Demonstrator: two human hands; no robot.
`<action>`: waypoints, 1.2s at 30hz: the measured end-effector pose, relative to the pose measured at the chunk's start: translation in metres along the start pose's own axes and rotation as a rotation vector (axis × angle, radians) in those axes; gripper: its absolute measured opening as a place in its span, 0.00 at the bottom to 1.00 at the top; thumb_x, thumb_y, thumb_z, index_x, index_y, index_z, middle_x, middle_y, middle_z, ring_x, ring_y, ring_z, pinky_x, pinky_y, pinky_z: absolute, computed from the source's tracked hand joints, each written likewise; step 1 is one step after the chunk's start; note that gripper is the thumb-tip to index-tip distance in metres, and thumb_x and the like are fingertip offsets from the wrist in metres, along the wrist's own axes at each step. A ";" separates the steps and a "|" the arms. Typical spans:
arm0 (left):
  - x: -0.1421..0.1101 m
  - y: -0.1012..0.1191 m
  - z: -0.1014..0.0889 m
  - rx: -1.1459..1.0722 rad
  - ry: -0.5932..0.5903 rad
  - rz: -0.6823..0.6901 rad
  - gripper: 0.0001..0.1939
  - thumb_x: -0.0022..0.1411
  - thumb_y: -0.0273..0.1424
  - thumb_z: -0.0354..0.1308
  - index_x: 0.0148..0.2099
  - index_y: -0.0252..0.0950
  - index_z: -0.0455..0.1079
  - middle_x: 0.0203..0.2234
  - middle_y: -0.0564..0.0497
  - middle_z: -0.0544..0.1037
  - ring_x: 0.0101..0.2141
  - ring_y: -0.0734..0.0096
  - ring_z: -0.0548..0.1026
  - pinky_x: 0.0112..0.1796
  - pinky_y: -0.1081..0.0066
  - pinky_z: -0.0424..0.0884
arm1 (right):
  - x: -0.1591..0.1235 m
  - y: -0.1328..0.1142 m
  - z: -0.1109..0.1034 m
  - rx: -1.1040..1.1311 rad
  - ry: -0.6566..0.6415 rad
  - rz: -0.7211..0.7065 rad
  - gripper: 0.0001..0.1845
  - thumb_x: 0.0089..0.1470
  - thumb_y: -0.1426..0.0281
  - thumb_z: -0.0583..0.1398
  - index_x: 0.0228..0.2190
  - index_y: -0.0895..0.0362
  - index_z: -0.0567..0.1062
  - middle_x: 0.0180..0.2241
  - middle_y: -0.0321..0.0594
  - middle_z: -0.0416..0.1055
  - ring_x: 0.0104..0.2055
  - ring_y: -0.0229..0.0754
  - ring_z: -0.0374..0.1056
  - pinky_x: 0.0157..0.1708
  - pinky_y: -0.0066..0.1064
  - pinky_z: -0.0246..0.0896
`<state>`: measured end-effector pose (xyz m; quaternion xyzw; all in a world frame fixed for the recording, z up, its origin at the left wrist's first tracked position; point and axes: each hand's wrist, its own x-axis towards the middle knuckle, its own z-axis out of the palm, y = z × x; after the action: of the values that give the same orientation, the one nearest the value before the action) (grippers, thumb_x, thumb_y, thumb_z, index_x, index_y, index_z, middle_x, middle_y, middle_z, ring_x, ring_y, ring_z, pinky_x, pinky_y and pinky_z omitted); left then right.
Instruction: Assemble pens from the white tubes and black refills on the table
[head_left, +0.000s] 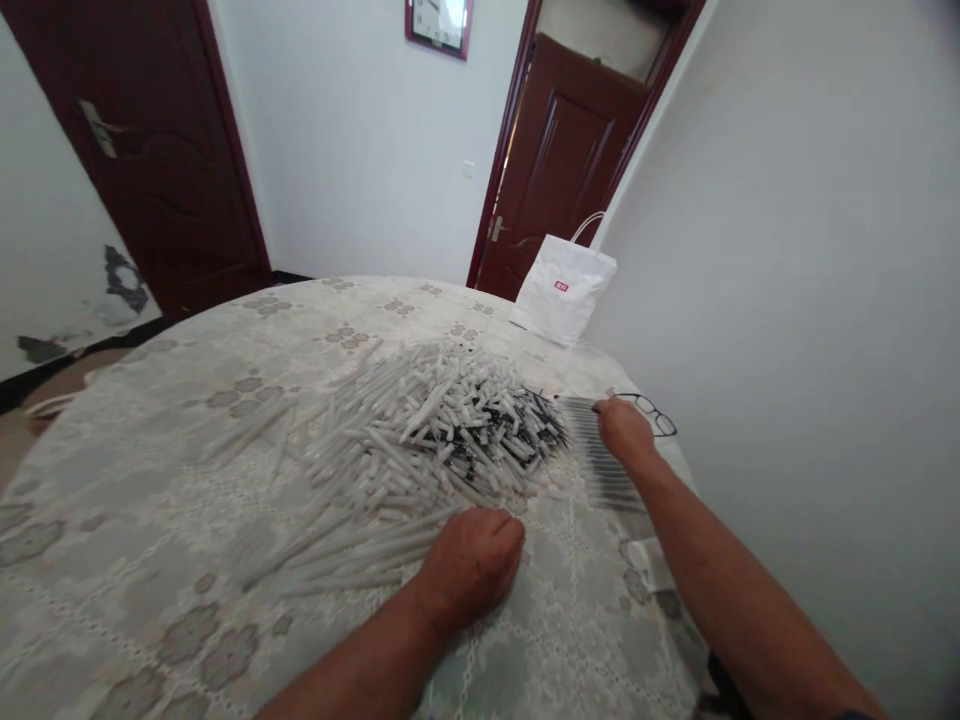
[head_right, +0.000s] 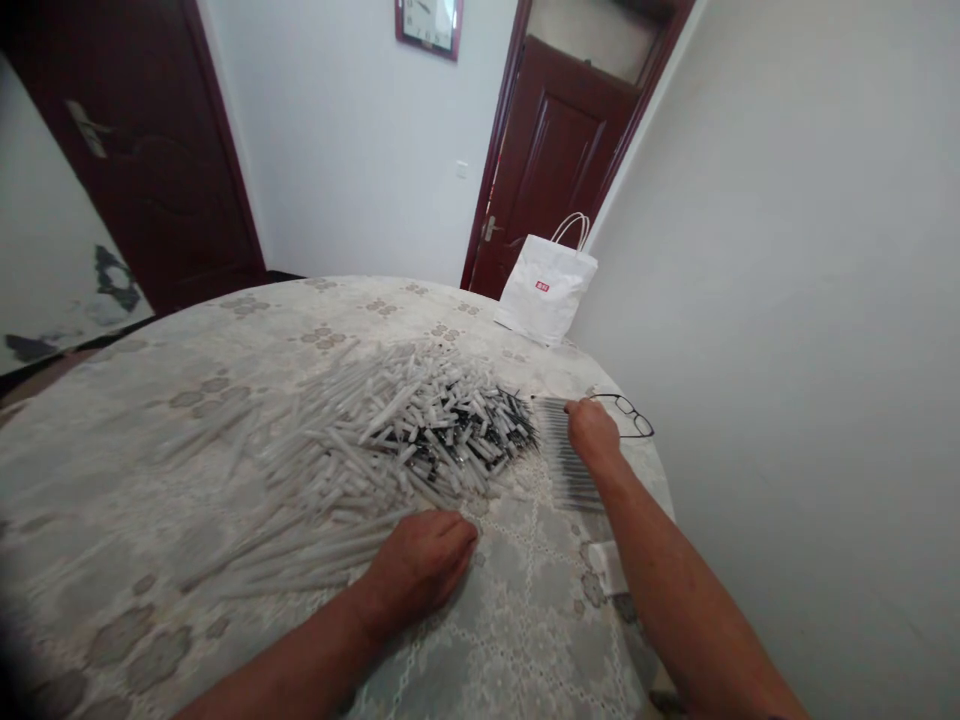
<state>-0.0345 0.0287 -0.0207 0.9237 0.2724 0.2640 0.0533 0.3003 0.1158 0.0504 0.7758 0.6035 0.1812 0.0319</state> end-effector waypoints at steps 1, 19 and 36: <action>0.000 0.001 0.000 0.004 -0.015 0.010 0.04 0.63 0.26 0.54 0.34 0.37 0.66 0.28 0.49 0.74 0.29 0.66 0.73 0.30 0.68 0.66 | -0.006 -0.003 -0.008 0.015 0.016 -0.002 0.18 0.65 0.72 0.51 0.47 0.56 0.79 0.43 0.51 0.76 0.48 0.47 0.71 0.43 0.33 0.63; -0.002 0.005 0.001 -0.063 -0.003 0.069 0.06 0.65 0.28 0.53 0.40 0.34 0.71 0.32 0.45 0.76 0.33 0.62 0.73 0.33 0.63 0.68 | -0.090 -0.154 -0.021 0.664 0.159 -0.495 0.12 0.62 0.69 0.55 0.42 0.57 0.77 0.39 0.48 0.75 0.44 0.49 0.70 0.48 0.41 0.65; -0.003 -0.006 -0.058 0.187 0.035 -0.397 0.06 0.58 0.24 0.57 0.39 0.36 0.71 0.37 0.40 0.73 0.42 0.49 0.69 0.42 0.52 0.63 | -0.097 -0.129 -0.032 0.582 0.032 -0.464 0.10 0.61 0.66 0.60 0.42 0.58 0.76 0.39 0.43 0.72 0.43 0.45 0.69 0.46 0.33 0.62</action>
<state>-0.0693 0.0298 0.0265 0.8482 0.4729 0.2380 0.0137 0.1512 0.0534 0.0227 0.5921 0.7900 0.0019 -0.1592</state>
